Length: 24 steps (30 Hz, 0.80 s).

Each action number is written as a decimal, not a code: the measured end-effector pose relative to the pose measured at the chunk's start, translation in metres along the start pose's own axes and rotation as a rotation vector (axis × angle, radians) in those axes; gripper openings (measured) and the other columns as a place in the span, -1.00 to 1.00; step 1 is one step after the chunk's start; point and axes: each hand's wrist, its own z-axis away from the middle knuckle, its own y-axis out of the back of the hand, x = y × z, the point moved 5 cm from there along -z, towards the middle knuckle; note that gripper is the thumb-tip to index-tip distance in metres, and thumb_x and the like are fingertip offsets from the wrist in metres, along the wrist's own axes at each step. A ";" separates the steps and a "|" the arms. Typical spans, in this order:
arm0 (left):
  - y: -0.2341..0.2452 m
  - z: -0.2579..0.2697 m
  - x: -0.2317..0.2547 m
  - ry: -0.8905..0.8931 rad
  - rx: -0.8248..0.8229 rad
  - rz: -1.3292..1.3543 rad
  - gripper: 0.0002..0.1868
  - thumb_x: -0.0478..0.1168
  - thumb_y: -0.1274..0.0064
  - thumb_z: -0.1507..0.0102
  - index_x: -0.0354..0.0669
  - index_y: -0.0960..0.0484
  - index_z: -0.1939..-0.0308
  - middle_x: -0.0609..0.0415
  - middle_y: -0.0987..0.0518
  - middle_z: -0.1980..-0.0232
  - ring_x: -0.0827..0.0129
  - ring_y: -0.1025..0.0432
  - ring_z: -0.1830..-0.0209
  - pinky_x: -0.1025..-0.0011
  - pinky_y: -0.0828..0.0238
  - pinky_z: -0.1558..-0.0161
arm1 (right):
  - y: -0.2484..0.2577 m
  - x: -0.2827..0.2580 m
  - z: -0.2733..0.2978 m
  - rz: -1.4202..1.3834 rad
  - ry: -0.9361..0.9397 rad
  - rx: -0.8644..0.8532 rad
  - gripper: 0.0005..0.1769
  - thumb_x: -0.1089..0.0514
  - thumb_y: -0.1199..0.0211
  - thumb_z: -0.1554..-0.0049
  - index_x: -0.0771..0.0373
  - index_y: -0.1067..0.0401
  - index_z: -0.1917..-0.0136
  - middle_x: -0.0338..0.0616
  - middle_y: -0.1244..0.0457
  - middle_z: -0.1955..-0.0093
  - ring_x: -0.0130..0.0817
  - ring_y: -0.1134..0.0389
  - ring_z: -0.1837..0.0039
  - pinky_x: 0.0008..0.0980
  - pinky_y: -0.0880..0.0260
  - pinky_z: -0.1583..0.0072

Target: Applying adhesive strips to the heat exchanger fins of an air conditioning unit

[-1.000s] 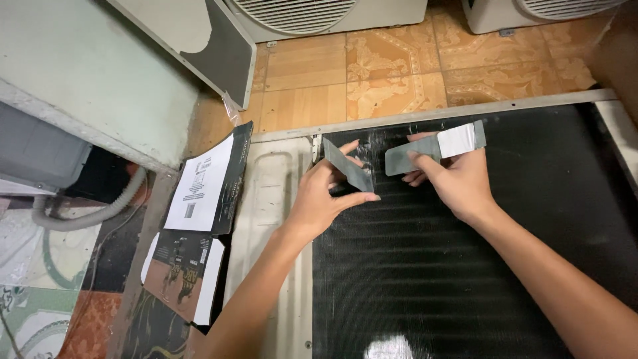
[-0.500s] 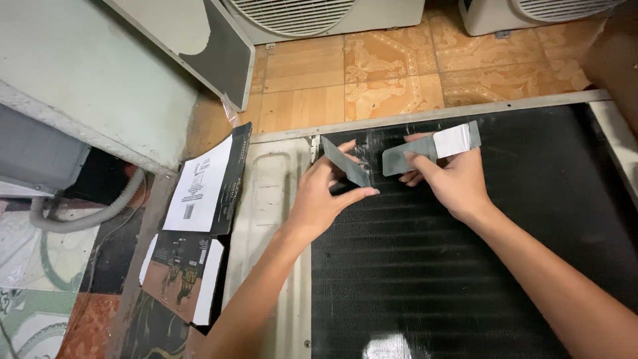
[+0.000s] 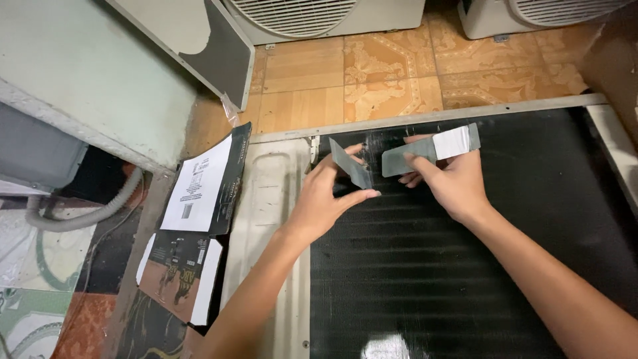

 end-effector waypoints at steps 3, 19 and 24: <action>-0.001 0.002 -0.004 -0.020 -0.013 0.011 -0.19 -0.09 -0.35 -0.15 -0.25 -0.35 -0.40 -0.19 -0.56 -0.15 -0.20 -0.37 -0.31 -0.12 -0.34 -0.28 | 0.000 -0.001 0.000 0.017 -0.008 0.002 -0.68 0.43 -0.22 -0.12 0.60 -0.45 -0.16 0.36 -0.35 0.28 -0.08 -0.46 0.30 -0.17 -0.61 0.25; -0.002 0.002 -0.008 0.015 -0.015 0.034 -0.06 -0.10 -0.31 -0.18 -0.28 -0.14 -0.53 -0.24 -0.54 -0.17 -0.24 -0.39 -0.28 -0.20 -0.37 -0.24 | 0.000 0.004 -0.002 -0.004 -0.022 0.021 -0.64 0.43 -0.26 -0.10 0.66 -0.43 -0.16 0.37 -0.36 0.26 -0.10 -0.45 0.32 -0.19 -0.61 0.25; -0.001 0.003 -0.004 0.024 -0.011 0.053 -0.04 -0.13 -0.32 -0.17 -0.32 -0.13 -0.52 -0.28 -0.54 -0.16 -0.24 -0.40 -0.27 -0.18 -0.37 -0.27 | -0.001 -0.001 0.001 -0.002 -0.008 0.013 -0.65 0.43 -0.22 -0.12 0.64 -0.43 -0.18 0.33 -0.36 0.28 -0.12 -0.45 0.31 -0.21 -0.61 0.26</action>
